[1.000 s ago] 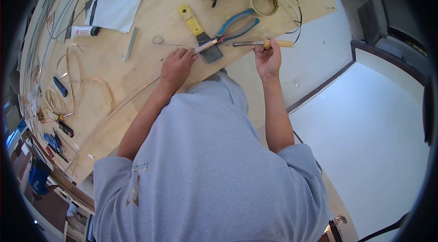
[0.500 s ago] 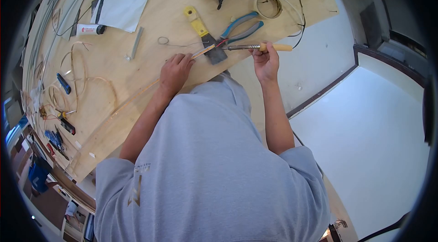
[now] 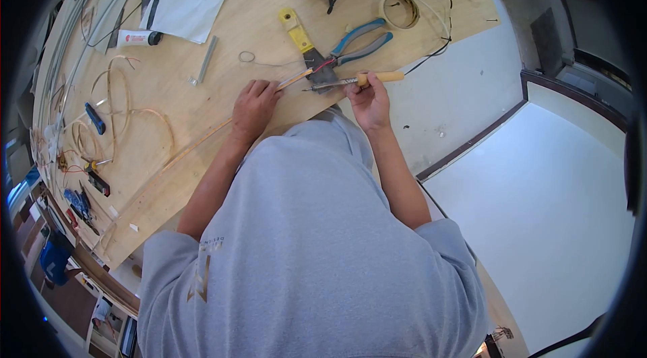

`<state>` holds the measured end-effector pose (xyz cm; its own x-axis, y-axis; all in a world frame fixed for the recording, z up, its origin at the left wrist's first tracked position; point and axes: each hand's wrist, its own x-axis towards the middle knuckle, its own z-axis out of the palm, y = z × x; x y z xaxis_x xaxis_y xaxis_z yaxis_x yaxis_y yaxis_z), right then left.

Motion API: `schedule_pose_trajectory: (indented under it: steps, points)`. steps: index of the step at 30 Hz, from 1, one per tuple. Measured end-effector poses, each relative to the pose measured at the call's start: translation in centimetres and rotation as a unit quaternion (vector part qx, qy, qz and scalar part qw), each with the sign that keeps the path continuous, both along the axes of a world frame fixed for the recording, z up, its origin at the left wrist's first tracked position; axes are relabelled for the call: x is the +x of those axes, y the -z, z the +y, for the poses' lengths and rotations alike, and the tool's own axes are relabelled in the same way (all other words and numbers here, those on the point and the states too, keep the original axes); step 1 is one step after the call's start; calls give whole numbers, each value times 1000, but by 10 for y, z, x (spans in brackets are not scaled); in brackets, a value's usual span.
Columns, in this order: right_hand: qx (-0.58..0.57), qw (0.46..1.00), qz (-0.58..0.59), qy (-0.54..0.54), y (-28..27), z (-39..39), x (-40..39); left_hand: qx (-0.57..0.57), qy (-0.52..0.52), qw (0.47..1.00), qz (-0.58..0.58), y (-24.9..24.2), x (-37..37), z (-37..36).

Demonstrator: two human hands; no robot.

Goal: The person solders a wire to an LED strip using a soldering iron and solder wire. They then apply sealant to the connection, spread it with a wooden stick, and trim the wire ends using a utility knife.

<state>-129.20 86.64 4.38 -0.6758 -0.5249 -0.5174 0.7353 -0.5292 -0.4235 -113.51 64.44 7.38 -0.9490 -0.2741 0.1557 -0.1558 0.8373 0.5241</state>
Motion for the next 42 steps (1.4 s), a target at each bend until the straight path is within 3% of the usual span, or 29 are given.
schedule_pose_trajectory:
  steps: [6,15,36,42]
  points:
    - [15,998,61,-19,-2,1,0,-22,12,1000,3,1,-1,0]
    - [151,962,228,18,-7,6,-14,-77,8,997,-9,5,1,3]
    - [197,944,263,11,-12,3,-22,-67,20,997,-18,7,3,-1]
    - [130,975,173,48,-8,12,-24,-47,17,999,-23,2,-1,0]
